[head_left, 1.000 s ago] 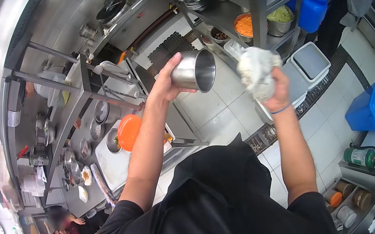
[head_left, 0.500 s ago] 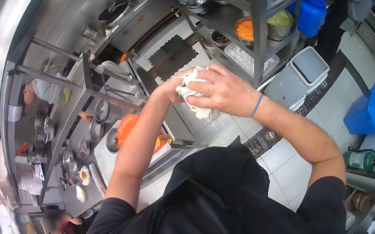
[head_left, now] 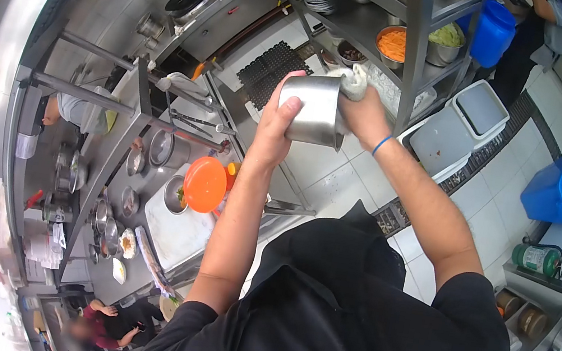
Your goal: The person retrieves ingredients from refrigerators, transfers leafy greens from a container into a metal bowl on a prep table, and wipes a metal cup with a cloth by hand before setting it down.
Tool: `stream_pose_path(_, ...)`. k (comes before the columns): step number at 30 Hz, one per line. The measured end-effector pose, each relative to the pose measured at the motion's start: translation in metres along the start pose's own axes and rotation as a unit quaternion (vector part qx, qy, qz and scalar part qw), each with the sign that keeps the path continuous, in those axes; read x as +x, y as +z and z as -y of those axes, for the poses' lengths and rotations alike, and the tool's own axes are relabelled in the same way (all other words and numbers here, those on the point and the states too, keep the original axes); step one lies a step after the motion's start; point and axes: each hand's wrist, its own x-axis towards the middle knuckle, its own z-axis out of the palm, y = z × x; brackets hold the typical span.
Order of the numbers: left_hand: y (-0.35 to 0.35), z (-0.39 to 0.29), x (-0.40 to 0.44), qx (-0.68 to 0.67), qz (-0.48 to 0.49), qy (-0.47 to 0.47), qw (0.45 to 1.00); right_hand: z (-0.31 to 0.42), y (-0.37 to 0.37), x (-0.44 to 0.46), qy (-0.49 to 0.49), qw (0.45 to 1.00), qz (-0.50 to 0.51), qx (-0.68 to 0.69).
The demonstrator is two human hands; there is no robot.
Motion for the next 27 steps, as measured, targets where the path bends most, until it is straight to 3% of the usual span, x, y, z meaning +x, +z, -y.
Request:
stream_pose_path(3, 0.004, -0.009, -0.002, 0.141, 0.021, 0.059, 0.988, -0.034, 0.005, -0.008, 0.183, 0.961, 0.034, 0.205)
stream_pose_path(5, 0.01, -0.012, -0.001, 0.198, 0.033, 0.101, 0.974, -0.037, 0.004, -0.029, 0.297, 0.864, 0.098, 0.394)
stream_pose_path(8, 0.003, -0.011, 0.004, 0.264, 0.072, 0.169, 0.947, -0.036, -0.01, -0.036, 0.279, 0.751, 0.28, 0.529)
stream_pose_path(11, 0.014, -0.001, -0.001, 0.248, 0.04, 0.158, 0.955, -0.015, -0.008, -0.033, 0.225, 0.716, 0.258, 0.609)
stream_pose_path(13, 0.025, 0.01, -0.016, 0.162, 0.011, 0.1, 0.982, -0.002, -0.005, -0.027, 0.209, 0.786, 0.171, 0.555)
stream_pose_path(15, 0.023, 0.051, -0.022, 0.142, -0.034, 0.08, 0.986, -0.017, 0.0, -0.018, 0.206, 0.813, 0.095, 0.536)
stream_pose_path(17, 0.032, 0.056, -0.016, 0.067, -0.031, 0.09, 0.993, -0.037, 0.006, -0.02, 0.199, 0.817, 0.081, 0.535)
stream_pose_path(19, 0.02, 0.071, -0.014, 0.285, -0.105, 0.188, 0.934, -0.041, 0.014, -0.028, 0.21, 0.828, 0.046, 0.518)
stream_pose_path(21, 0.024, 0.067, -0.015, 0.45, -0.234, 0.181, 0.843, -0.034, 0.029, -0.037, 0.197, 0.844, -0.017, 0.498)
stream_pose_path(23, 0.018, 0.056, -0.009, 0.384, -0.185, 0.102, 0.899, -0.035, 0.038, -0.04, 0.118, 0.912, -0.001, 0.394)
stream_pose_path(25, 0.01, 0.068, -0.006, 0.338, -0.137, 0.126, 0.923, -0.036, 0.04, -0.038, 0.082, 0.927, 0.029, 0.365)
stream_pose_path(27, 0.004, 0.067, -0.008, 0.325, -0.083, 0.089, 0.938, -0.042, 0.04, -0.034, 0.067, 0.935, 0.029, 0.347)
